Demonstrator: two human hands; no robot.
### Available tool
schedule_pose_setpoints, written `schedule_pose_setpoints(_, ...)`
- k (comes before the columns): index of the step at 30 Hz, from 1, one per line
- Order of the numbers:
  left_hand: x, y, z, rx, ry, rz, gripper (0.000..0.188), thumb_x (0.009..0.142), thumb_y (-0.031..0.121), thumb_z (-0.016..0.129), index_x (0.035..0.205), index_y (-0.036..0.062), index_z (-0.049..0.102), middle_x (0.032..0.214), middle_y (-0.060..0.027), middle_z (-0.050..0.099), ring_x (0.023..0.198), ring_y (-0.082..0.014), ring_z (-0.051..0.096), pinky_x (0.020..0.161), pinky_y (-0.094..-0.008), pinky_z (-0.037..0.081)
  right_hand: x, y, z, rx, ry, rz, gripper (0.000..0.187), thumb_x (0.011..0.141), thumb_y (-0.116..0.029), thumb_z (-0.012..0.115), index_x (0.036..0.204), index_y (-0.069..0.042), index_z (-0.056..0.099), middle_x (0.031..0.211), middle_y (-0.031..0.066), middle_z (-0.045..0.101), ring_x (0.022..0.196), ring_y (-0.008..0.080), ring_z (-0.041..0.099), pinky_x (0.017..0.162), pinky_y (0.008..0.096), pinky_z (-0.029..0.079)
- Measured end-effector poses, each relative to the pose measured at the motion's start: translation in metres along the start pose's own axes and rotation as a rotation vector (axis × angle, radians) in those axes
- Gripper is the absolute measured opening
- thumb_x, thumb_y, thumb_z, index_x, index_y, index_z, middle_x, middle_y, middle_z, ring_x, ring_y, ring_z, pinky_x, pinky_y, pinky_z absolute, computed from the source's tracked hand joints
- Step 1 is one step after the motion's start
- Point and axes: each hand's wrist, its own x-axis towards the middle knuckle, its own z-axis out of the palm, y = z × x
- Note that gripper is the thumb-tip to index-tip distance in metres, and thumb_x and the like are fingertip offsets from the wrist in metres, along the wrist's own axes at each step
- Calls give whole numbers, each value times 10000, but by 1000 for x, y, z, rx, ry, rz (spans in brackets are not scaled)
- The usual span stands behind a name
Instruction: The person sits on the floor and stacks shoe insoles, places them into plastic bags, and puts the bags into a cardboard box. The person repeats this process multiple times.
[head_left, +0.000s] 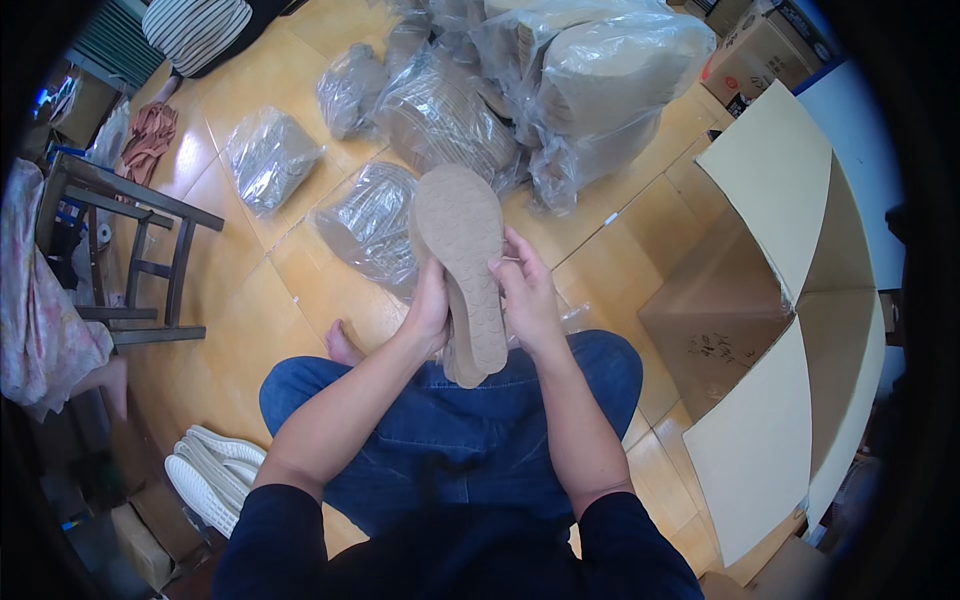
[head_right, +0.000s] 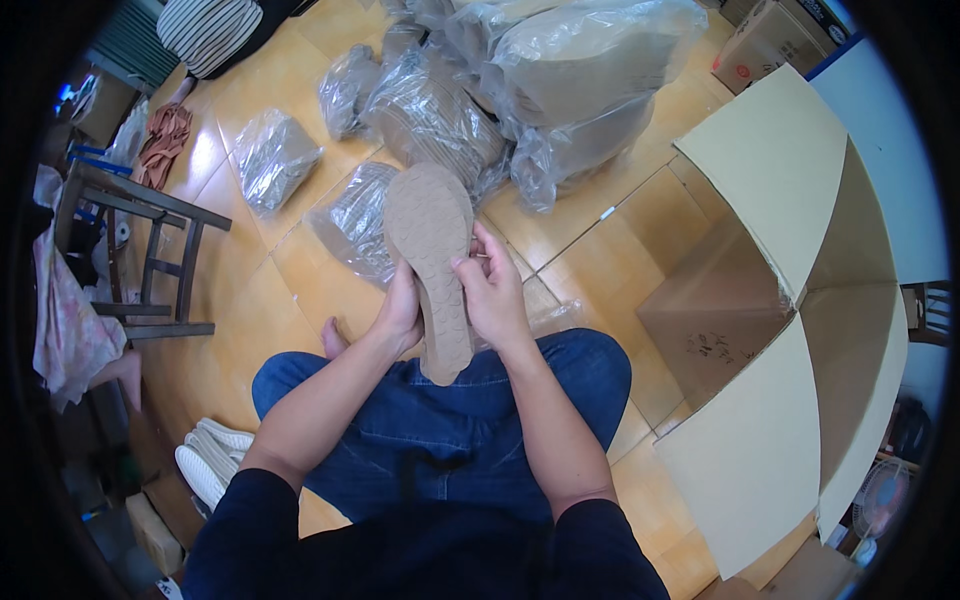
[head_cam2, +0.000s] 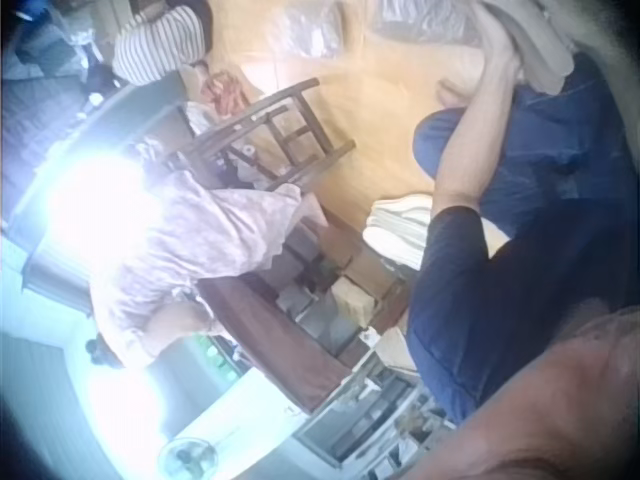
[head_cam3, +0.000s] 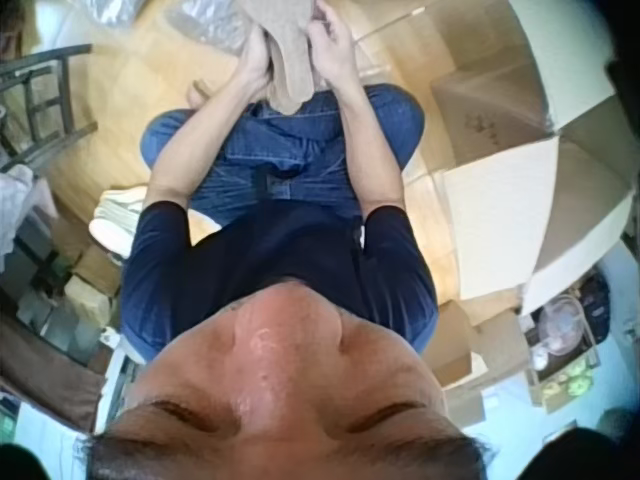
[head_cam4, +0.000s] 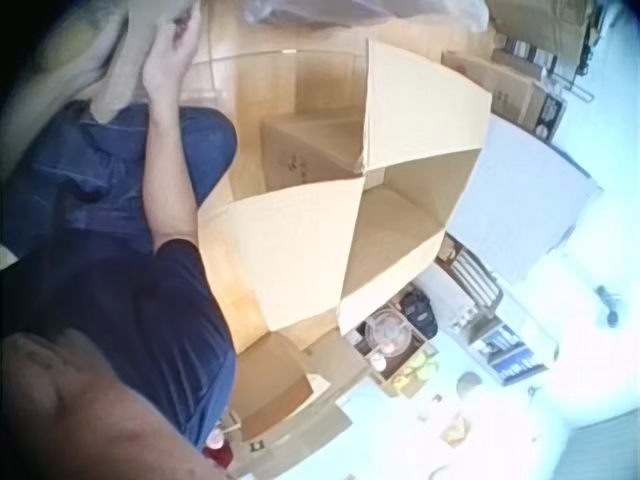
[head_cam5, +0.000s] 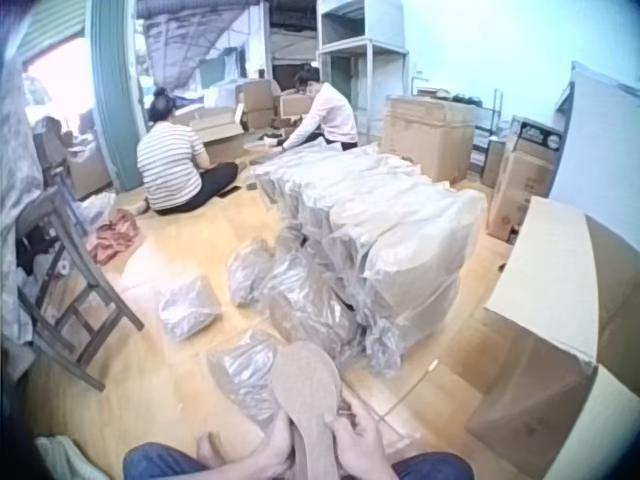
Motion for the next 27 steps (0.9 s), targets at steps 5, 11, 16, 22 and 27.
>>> schedule_pose_setpoints(5, -5, 24, 6, -83, -36, 118, 689, 995, 591, 273, 1402, 43, 371, 1318, -154, 516, 1183, -238, 550, 983, -390, 475, 4, -1, 3, 51, 41, -48, 544, 930, -15, 511, 1438, 64, 332, 1210, 115, 546, 1075, 132, 559, 919, 264, 461)
schedule_pose_setpoints(11, 1, 18, 0, -53, -85, 230, 700, 966, 561, 449, 1407, 26, 358, 1337, -151, 503, 1224, -244, 511, 1024, -388, 434, 0, -1, 3, 6, 22, -190, 512, 936, -118, 598, 1390, 45, 427, 1138, 86, 564, 1047, 144, 561, 906, 278, 458)
schedule_pose_setpoints(16, 4, 8, -4, -68, -126, 220, 697, 950, 532, 514, 1407, 26, 368, 1345, -143, 503, 1226, -234, 507, 1030, -387, 422, 1, -8, -10, -445, 78, -276, 357, 928, -216, 653, 1182, 31, 605, 1024, 59, 575, 956, 137, 549, 847, 277, 452)
schedule_pose_setpoints(22, 1, 9, -3, -123, -148, 106, 658, 960, 504, 515, 1389, 20, 394, 1322, -138, 527, 1200, -230, 527, 1011, -377, 435, 5, -31, -27, -55, 162, -199, 324, 957, -205, 595, 1186, 24, 611, 1161, 111, 596, 1075, 186, 561, 929, 301, 443)
schedule_pose_setpoints(27, 5, 5, -7, -12, -97, 145, 769, 913, 630, 492, 1387, 31, 404, 1319, -130, 527, 1218, -232, 516, 1028, -394, 426, 4, -44, -32, -447, 291, -356, 326, 980, -161, 515, 1244, 17, 584, 1248, 156, 590, 1177, 208, 545, 1003, 320, 419)
